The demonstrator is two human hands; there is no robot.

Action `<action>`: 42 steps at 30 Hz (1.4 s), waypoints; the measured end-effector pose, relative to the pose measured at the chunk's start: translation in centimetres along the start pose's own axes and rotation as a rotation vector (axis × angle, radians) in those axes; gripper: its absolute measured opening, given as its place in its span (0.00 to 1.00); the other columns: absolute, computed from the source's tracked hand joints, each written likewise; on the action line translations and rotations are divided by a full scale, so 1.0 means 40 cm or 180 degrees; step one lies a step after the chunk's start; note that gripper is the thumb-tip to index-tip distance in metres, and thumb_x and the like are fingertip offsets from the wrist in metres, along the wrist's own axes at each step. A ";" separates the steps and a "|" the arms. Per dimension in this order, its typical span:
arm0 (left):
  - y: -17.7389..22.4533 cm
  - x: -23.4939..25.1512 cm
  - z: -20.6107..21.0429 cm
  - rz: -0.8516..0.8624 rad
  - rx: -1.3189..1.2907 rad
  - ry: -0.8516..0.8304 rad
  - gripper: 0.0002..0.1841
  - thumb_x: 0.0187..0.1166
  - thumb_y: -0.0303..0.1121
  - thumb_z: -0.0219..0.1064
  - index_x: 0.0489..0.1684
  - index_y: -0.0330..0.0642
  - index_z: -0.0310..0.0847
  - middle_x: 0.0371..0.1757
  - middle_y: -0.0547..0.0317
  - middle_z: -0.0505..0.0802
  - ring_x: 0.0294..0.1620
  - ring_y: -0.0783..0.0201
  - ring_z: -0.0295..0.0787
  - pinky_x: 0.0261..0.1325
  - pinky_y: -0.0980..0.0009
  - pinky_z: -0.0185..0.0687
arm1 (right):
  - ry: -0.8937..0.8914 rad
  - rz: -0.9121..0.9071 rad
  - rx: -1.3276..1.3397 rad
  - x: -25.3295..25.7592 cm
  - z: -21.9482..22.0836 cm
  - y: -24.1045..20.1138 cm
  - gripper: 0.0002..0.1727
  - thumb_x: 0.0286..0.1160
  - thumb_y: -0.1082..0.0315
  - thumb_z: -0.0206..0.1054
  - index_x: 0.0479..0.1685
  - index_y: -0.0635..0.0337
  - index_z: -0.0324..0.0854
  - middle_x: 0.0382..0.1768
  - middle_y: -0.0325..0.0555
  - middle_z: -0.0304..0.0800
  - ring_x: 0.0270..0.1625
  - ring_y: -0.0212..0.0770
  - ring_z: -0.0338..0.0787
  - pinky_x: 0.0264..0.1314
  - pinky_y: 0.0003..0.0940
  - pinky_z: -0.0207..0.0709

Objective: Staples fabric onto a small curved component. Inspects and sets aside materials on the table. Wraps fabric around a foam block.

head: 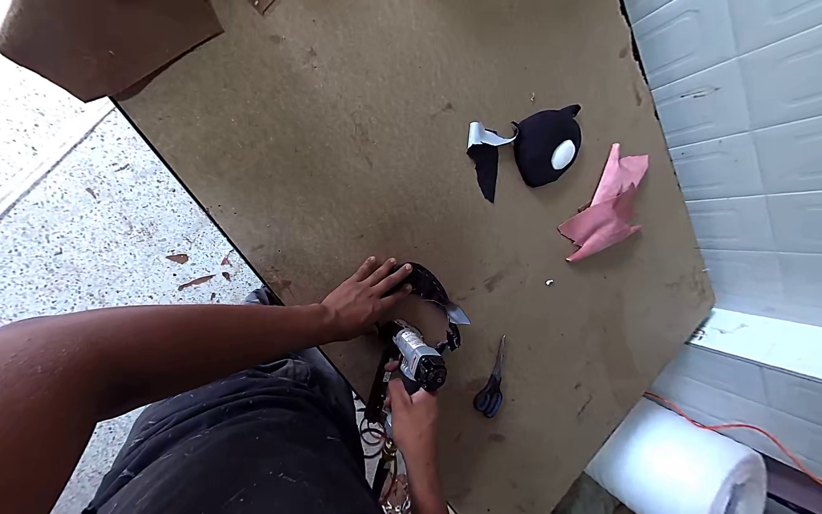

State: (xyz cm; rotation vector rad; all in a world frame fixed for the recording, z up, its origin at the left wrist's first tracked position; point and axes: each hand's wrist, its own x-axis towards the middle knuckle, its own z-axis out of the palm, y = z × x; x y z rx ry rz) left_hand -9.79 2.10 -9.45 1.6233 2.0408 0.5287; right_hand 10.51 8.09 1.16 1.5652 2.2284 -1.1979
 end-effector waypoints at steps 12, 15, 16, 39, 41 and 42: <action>-0.045 0.038 -0.026 0.0405 0.0007 -0.0171 0.58 0.55 0.55 0.87 0.94 0.61 0.57 1.00 0.58 0.43 0.98 0.44 0.34 0.94 0.37 0.38 | -0.0418 -0.0361 -0.0085 0.039 -0.141 0.020 0.16 0.70 0.67 0.65 0.55 0.51 0.90 0.31 0.37 0.94 0.21 0.38 0.88 0.25 0.38 0.86; -0.051 0.048 -0.034 0.0550 0.0041 -0.0191 0.58 0.53 0.57 0.87 0.93 0.62 0.60 1.00 0.58 0.44 0.98 0.43 0.35 0.94 0.38 0.36 | -0.0598 -0.0734 -0.0344 0.055 -0.199 0.050 0.15 0.67 0.69 0.67 0.53 0.48 0.90 0.43 0.32 0.97 0.25 0.35 0.90 0.27 0.36 0.87; -0.053 0.048 -0.035 0.0572 0.0063 -0.0193 0.58 0.53 0.57 0.87 0.94 0.62 0.59 1.00 0.58 0.44 0.98 0.43 0.35 0.94 0.37 0.36 | -0.0640 -0.0863 -0.0473 0.066 -0.202 0.058 0.15 0.66 0.68 0.69 0.52 0.47 0.90 0.42 0.31 0.97 0.27 0.33 0.90 0.28 0.35 0.87; -0.048 0.039 -0.021 0.0515 0.0147 -0.0136 0.62 0.47 0.54 0.90 0.94 0.64 0.58 1.00 0.64 0.42 0.99 0.45 0.33 0.96 0.40 0.33 | -0.1135 -0.1396 -0.1373 0.146 -0.197 0.073 0.18 0.63 0.61 0.72 0.55 0.48 0.89 0.43 0.28 0.95 0.46 0.24 0.93 0.52 0.32 0.90; -0.040 0.038 -0.025 0.0506 0.0146 -0.0185 0.62 0.47 0.54 0.90 0.95 0.65 0.57 1.00 0.63 0.41 0.99 0.44 0.32 0.96 0.40 0.33 | -0.1127 -0.1397 -0.1389 0.144 -0.200 0.073 0.16 0.63 0.61 0.72 0.53 0.48 0.89 0.41 0.28 0.95 0.45 0.24 0.92 0.51 0.31 0.90; -0.037 0.039 -0.027 0.0502 0.0150 -0.0183 0.63 0.47 0.54 0.91 0.95 0.65 0.57 1.00 0.63 0.41 0.99 0.44 0.33 0.96 0.40 0.33 | -0.1121 -0.1404 -0.1426 0.145 -0.204 0.073 0.16 0.63 0.61 0.72 0.53 0.48 0.89 0.41 0.28 0.95 0.45 0.24 0.92 0.51 0.31 0.90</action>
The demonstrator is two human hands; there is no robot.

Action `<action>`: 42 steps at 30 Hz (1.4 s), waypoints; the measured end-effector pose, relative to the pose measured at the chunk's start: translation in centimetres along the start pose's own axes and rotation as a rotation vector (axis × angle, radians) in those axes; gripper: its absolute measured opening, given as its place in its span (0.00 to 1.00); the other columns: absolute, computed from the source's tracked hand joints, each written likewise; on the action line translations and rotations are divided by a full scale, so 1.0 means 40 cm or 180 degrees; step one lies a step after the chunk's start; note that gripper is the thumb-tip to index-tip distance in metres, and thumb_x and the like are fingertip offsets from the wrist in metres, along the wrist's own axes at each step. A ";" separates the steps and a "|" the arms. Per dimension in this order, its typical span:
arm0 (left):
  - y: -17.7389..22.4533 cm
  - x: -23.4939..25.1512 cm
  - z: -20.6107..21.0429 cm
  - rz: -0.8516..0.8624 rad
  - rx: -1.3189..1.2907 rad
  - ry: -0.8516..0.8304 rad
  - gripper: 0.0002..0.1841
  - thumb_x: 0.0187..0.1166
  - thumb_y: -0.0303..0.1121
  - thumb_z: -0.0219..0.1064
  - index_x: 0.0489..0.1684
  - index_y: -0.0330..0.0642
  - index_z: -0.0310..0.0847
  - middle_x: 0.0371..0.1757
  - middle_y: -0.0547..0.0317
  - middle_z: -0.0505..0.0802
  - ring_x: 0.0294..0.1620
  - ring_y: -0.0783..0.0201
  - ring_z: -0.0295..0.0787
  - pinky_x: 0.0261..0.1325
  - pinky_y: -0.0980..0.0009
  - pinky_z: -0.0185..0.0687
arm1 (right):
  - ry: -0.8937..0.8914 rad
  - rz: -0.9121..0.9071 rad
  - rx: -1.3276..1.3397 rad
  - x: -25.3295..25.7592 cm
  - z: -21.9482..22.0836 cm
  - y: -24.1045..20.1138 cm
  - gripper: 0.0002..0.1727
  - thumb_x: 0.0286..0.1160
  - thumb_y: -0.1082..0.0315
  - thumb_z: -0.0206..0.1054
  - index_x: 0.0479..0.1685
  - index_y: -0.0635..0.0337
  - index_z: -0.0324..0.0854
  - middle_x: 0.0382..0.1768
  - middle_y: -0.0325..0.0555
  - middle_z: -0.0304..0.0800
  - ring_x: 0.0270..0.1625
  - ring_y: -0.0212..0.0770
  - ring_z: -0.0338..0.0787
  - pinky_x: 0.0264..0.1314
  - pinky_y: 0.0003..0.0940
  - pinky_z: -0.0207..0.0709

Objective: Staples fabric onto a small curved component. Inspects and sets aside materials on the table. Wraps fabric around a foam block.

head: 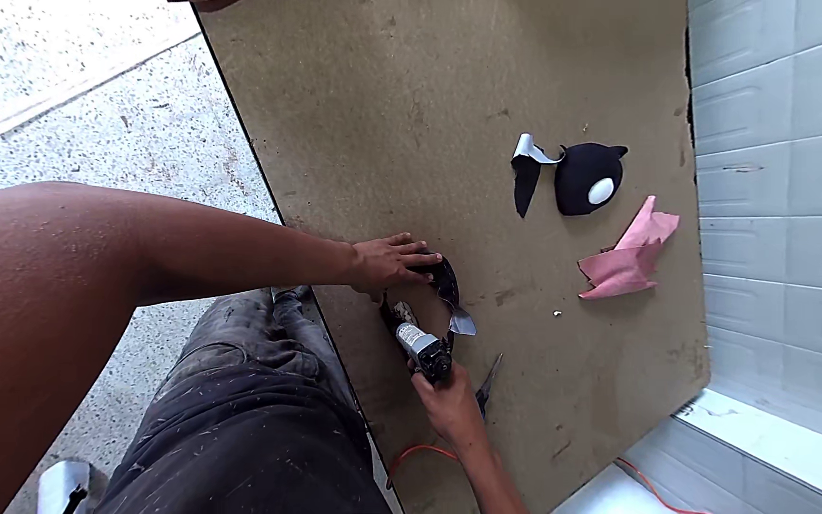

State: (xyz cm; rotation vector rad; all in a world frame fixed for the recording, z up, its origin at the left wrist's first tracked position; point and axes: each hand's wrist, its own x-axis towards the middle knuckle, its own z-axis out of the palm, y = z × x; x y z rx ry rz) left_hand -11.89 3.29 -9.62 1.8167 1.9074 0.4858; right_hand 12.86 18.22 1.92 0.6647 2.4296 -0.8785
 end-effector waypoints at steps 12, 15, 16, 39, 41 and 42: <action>0.033 0.037 -0.073 -0.0385 -0.0331 0.0122 0.41 0.66 0.59 0.78 0.86 0.73 0.70 0.97 0.62 0.57 0.97 0.44 0.44 0.91 0.30 0.42 | -0.0021 -0.0364 0.0179 -0.056 -0.120 0.107 0.20 0.62 0.59 0.74 0.54 0.54 0.87 0.44 0.34 0.95 0.44 0.30 0.94 0.50 0.36 0.92; 0.088 0.097 -0.004 -0.1011 -0.0083 0.0587 0.41 0.76 0.72 0.58 0.91 0.71 0.62 0.97 0.53 0.55 0.97 0.36 0.39 0.89 0.24 0.36 | -0.0093 -0.0665 -0.0103 -0.046 -0.125 0.125 0.20 0.62 0.61 0.75 0.55 0.55 0.88 0.46 0.33 0.95 0.47 0.25 0.93 0.55 0.31 0.91; 0.101 0.111 0.027 -0.1115 -0.0028 0.0656 0.43 0.75 0.74 0.57 0.94 0.72 0.57 0.98 0.49 0.51 0.97 0.33 0.35 0.88 0.22 0.32 | -0.0139 -0.0772 -0.0186 -0.035 -0.119 0.115 0.20 0.61 0.62 0.75 0.56 0.55 0.88 0.48 0.34 0.95 0.50 0.25 0.93 0.58 0.30 0.90; 0.084 0.121 0.086 -0.0855 0.0334 0.0729 0.41 0.80 0.75 0.45 0.96 0.80 0.45 0.99 0.48 0.43 0.97 0.33 0.26 0.86 0.18 0.28 | -0.0455 -0.1088 -0.0609 0.037 -0.106 0.106 0.27 0.60 0.63 0.75 0.65 0.48 0.85 0.56 0.30 0.94 0.57 0.24 0.91 0.63 0.30 0.87; 0.086 0.125 0.084 -0.0828 0.0348 0.0735 0.40 0.80 0.75 0.45 0.96 0.81 0.45 0.99 0.49 0.43 0.97 0.34 0.27 0.87 0.19 0.28 | -0.0479 -0.1092 -0.0646 0.038 -0.110 0.107 0.26 0.60 0.63 0.75 0.65 0.46 0.86 0.55 0.30 0.94 0.57 0.23 0.91 0.63 0.31 0.87; 0.084 0.125 0.084 -0.0820 0.0362 0.0743 0.40 0.80 0.75 0.45 0.96 0.81 0.45 0.99 0.49 0.43 0.97 0.34 0.27 0.87 0.19 0.28 | -0.0495 -0.1095 -0.0666 0.041 -0.110 0.107 0.26 0.59 0.63 0.75 0.64 0.46 0.86 0.55 0.30 0.94 0.57 0.24 0.91 0.63 0.31 0.87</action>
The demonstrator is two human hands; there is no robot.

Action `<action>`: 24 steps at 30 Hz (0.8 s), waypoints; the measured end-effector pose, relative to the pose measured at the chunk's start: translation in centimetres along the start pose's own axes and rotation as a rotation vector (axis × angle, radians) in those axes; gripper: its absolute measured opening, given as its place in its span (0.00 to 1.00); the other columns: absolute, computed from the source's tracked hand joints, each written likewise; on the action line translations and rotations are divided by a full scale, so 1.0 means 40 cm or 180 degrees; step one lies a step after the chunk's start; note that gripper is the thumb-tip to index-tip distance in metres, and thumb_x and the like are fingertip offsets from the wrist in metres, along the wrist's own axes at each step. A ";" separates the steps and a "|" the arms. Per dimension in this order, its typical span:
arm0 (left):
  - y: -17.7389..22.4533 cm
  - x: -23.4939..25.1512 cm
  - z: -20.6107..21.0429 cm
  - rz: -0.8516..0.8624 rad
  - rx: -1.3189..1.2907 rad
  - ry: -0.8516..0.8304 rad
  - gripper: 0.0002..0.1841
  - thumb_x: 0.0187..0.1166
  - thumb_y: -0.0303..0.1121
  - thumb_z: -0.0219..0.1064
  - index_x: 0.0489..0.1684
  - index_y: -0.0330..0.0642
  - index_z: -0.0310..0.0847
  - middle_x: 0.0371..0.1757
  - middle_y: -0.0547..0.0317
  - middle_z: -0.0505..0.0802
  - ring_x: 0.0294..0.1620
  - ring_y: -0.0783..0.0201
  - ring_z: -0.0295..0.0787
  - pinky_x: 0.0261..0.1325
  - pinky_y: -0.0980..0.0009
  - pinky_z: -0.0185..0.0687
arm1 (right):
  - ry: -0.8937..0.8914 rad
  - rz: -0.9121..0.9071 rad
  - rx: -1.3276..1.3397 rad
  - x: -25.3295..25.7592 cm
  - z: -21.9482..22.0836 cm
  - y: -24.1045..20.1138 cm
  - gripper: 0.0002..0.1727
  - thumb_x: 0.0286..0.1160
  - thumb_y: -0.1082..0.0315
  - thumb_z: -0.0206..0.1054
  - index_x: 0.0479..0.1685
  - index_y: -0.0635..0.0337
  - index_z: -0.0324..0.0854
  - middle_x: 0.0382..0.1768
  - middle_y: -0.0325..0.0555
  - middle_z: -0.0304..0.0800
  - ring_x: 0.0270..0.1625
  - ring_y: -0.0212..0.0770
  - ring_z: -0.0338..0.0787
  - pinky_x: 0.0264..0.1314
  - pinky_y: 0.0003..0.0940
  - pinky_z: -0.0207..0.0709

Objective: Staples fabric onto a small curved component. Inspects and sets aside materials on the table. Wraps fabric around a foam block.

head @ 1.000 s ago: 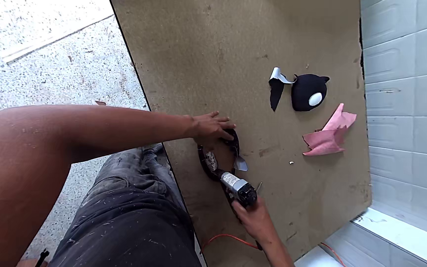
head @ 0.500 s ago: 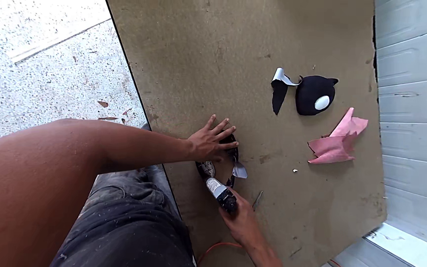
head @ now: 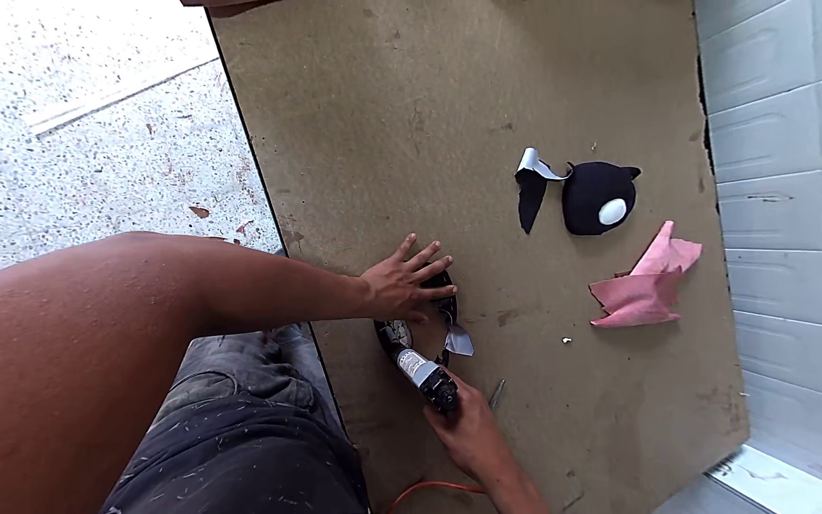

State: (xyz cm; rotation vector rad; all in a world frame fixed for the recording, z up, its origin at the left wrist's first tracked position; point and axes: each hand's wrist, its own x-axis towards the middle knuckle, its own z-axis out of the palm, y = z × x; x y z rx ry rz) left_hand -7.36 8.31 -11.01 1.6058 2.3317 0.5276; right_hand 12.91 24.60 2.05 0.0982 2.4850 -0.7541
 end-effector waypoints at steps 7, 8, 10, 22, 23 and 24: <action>-0.003 0.009 0.000 0.0133 0.0031 -0.0033 0.40 0.80 0.75 0.46 0.96 0.81 0.46 0.99 0.48 0.45 0.97 0.33 0.28 0.87 0.20 0.28 | -0.0058 0.0089 -0.0106 0.001 -0.001 -0.012 0.24 0.59 0.62 0.74 0.62 0.45 0.86 0.52 0.29 0.94 0.55 0.24 0.92 0.60 0.33 0.88; -0.004 0.013 -0.001 0.0170 0.0025 -0.0043 0.40 0.80 0.75 0.46 0.95 0.81 0.46 0.99 0.48 0.44 0.97 0.34 0.28 0.88 0.20 0.28 | -0.0025 0.0100 -0.0093 -0.001 0.002 -0.013 0.24 0.59 0.62 0.74 0.61 0.45 0.87 0.51 0.29 0.94 0.54 0.24 0.92 0.59 0.33 0.88; -0.006 0.022 0.000 0.0295 0.0016 -0.0068 0.40 0.80 0.76 0.46 0.95 0.81 0.48 0.99 0.48 0.45 0.97 0.34 0.29 0.88 0.21 0.28 | 0.0014 0.0136 -0.0057 -0.012 0.007 -0.017 0.23 0.60 0.61 0.73 0.61 0.45 0.87 0.51 0.29 0.94 0.53 0.24 0.92 0.59 0.33 0.88; -0.049 0.110 -0.018 0.1357 -0.0325 -0.0261 0.38 0.68 0.72 0.68 0.83 0.82 0.72 0.95 0.64 0.62 0.98 0.44 0.38 0.92 0.28 0.28 | 0.0076 0.0044 0.0146 -0.064 -0.007 0.005 0.27 0.61 0.63 0.75 0.66 0.50 0.86 0.58 0.32 0.93 0.58 0.23 0.91 0.65 0.29 0.86; -0.047 0.114 -0.016 0.1384 -0.0342 -0.0280 0.37 0.67 0.71 0.69 0.82 0.83 0.73 0.95 0.65 0.63 0.98 0.45 0.38 0.92 0.28 0.28 | 0.0014 -0.0002 0.0110 -0.053 -0.007 -0.004 0.28 0.62 0.64 0.75 0.68 0.50 0.85 0.60 0.33 0.93 0.60 0.24 0.90 0.67 0.30 0.86; -0.045 0.120 -0.015 0.1421 -0.0362 -0.0291 0.36 0.66 0.71 0.70 0.81 0.83 0.75 0.95 0.66 0.64 0.98 0.45 0.39 0.92 0.28 0.27 | -0.0059 -0.0022 0.0051 -0.039 -0.007 -0.012 0.28 0.62 0.64 0.75 0.70 0.48 0.84 0.61 0.32 0.92 0.62 0.25 0.90 0.68 0.31 0.86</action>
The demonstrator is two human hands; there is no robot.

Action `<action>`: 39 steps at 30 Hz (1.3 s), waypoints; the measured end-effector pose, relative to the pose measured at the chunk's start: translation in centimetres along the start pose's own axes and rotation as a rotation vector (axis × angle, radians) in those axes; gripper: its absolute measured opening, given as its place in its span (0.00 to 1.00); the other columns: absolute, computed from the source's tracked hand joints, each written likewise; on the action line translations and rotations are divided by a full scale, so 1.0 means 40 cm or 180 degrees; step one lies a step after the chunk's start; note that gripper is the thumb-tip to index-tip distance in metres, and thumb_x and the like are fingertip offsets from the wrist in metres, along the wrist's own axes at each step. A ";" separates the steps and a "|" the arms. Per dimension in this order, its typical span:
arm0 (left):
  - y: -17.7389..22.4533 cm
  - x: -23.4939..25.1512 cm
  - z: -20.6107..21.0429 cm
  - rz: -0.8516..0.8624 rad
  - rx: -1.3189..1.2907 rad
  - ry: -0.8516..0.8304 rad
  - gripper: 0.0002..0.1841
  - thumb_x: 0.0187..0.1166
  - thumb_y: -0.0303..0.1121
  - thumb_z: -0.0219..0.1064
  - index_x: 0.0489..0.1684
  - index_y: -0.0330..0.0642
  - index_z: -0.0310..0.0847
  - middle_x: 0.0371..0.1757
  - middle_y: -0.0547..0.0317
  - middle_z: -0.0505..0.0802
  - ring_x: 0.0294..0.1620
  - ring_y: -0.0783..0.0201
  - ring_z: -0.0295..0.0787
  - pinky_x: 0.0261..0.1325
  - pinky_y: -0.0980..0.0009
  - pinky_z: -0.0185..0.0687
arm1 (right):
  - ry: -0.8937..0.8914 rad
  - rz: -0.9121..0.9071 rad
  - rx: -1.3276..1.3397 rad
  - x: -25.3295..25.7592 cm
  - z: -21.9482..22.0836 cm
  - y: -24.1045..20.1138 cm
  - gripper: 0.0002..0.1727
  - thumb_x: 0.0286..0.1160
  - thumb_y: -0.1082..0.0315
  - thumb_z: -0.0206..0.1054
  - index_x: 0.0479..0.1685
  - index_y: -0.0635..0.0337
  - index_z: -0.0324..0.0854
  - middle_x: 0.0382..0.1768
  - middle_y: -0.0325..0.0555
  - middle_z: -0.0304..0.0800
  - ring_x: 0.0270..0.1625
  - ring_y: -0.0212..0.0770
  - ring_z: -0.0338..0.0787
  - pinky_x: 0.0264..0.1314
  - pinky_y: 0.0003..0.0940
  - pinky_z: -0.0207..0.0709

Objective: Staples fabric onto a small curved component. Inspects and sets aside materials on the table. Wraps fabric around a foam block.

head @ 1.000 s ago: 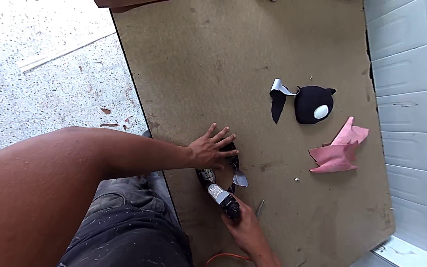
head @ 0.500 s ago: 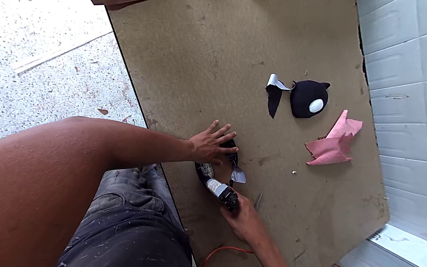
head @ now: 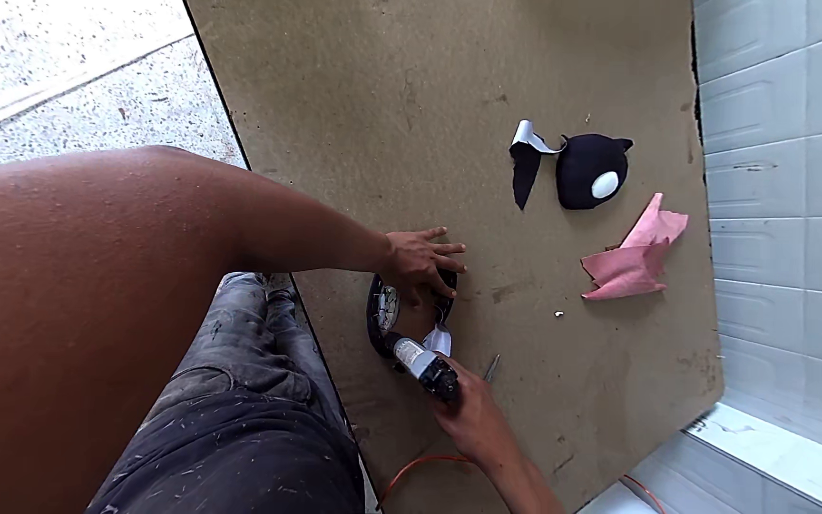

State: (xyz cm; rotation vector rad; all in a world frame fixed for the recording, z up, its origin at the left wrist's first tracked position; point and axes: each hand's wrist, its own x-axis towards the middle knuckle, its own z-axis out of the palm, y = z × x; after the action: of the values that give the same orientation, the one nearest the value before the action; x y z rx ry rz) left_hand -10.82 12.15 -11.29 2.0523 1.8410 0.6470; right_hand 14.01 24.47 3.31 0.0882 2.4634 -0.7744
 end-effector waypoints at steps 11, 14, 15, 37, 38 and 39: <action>-0.008 0.015 0.005 0.0049 -0.0154 0.0043 0.36 0.56 0.70 0.78 0.72 0.81 0.84 0.91 0.70 0.70 0.98 0.47 0.43 0.94 0.31 0.25 | -0.0493 -0.0047 -0.0649 0.081 -0.021 -0.032 0.26 0.64 0.60 0.74 0.68 0.43 0.83 0.58 0.32 0.93 0.57 0.31 0.93 0.60 0.40 0.88; -0.006 0.016 0.003 0.0052 -0.0160 0.0027 0.36 0.56 0.69 0.78 0.71 0.80 0.84 0.91 0.69 0.70 0.98 0.47 0.43 0.94 0.31 0.24 | -0.0519 -0.0024 -0.0707 0.087 -0.028 -0.040 0.25 0.63 0.60 0.73 0.66 0.43 0.84 0.56 0.32 0.93 0.55 0.32 0.93 0.58 0.41 0.88; -0.006 0.016 0.003 0.0046 -0.0161 0.0035 0.36 0.55 0.69 0.79 0.71 0.80 0.84 0.91 0.69 0.70 0.98 0.47 0.43 0.94 0.31 0.24 | -0.0520 -0.0026 -0.0720 0.089 -0.029 -0.042 0.25 0.63 0.60 0.73 0.65 0.43 0.84 0.56 0.32 0.93 0.55 0.32 0.93 0.57 0.41 0.88; 0.025 -0.221 -0.119 -0.2322 -0.1532 0.1207 0.16 0.81 0.45 0.69 0.63 0.55 0.89 0.62 0.60 0.92 0.58 0.61 0.90 0.65 0.52 0.86 | 0.2355 0.2785 0.1080 -0.357 0.258 0.089 0.20 0.74 0.67 0.67 0.61 0.70 0.80 0.32 0.55 0.88 0.28 0.47 0.89 0.36 0.53 0.86; 0.044 -0.233 -0.115 -0.2421 -0.1618 0.1107 0.17 0.80 0.43 0.69 0.65 0.54 0.89 0.60 0.58 0.92 0.54 0.60 0.91 0.61 0.52 0.88 | 0.2399 0.2906 0.1043 -0.376 0.269 0.106 0.20 0.74 0.67 0.66 0.61 0.71 0.79 0.33 0.56 0.88 0.31 0.47 0.89 0.38 0.53 0.85; 0.060 -0.239 -0.112 -0.2497 -0.1687 0.1018 0.18 0.80 0.43 0.69 0.66 0.54 0.88 0.60 0.57 0.92 0.52 0.60 0.92 0.61 0.53 0.89 | 0.2489 0.2996 0.1028 -0.394 0.278 0.121 0.21 0.74 0.68 0.66 0.62 0.72 0.79 0.35 0.58 0.88 0.34 0.49 0.89 0.41 0.54 0.84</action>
State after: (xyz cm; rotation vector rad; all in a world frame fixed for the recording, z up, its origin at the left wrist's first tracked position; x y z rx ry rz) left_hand -11.82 2.07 -7.46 0.8297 2.1182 1.0948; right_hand 33.81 23.95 1.51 1.8010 2.4424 -0.7419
